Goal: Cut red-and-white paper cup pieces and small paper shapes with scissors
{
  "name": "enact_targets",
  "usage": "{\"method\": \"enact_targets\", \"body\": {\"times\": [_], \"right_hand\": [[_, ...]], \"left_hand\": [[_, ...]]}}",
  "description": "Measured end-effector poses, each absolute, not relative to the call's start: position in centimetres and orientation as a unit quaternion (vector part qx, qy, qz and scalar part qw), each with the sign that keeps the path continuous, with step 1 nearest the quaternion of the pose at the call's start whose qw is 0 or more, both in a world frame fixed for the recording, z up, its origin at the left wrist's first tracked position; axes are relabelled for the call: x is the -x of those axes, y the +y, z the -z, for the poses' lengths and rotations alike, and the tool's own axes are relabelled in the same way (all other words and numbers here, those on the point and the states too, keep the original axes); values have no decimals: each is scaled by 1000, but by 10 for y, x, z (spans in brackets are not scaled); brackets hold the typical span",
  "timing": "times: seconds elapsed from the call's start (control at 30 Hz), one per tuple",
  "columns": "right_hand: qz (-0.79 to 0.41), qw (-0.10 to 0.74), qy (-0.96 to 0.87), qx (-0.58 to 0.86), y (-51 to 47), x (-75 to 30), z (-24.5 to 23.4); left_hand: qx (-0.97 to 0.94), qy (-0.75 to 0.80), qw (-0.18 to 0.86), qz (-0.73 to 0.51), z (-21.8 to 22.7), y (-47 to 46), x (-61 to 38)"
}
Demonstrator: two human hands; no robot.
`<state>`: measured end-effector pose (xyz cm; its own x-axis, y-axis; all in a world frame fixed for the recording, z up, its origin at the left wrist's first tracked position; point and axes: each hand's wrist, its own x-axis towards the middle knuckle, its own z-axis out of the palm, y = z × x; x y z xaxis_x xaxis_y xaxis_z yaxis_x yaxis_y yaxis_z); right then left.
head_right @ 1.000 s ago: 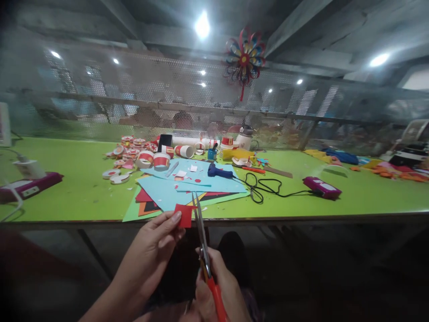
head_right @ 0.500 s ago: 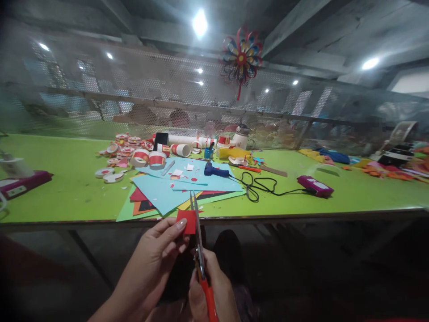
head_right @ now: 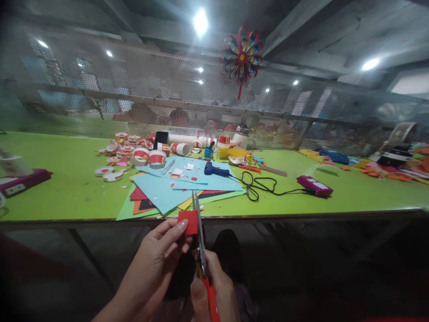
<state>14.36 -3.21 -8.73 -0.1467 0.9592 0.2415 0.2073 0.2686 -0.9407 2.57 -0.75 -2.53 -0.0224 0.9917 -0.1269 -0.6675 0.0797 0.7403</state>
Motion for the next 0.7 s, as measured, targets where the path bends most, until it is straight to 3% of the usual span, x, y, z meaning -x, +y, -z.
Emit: {"method": "enact_targets", "body": {"times": [0.23,0.7], "right_hand": [[-381,448,-659,468,-32,-145,86],[-380,483,-629,476,-35,-146,91]], "left_hand": [[-252,333,655,-630,27,-8,-27],[-254,334,654,-629,27,-9,-28]]}}
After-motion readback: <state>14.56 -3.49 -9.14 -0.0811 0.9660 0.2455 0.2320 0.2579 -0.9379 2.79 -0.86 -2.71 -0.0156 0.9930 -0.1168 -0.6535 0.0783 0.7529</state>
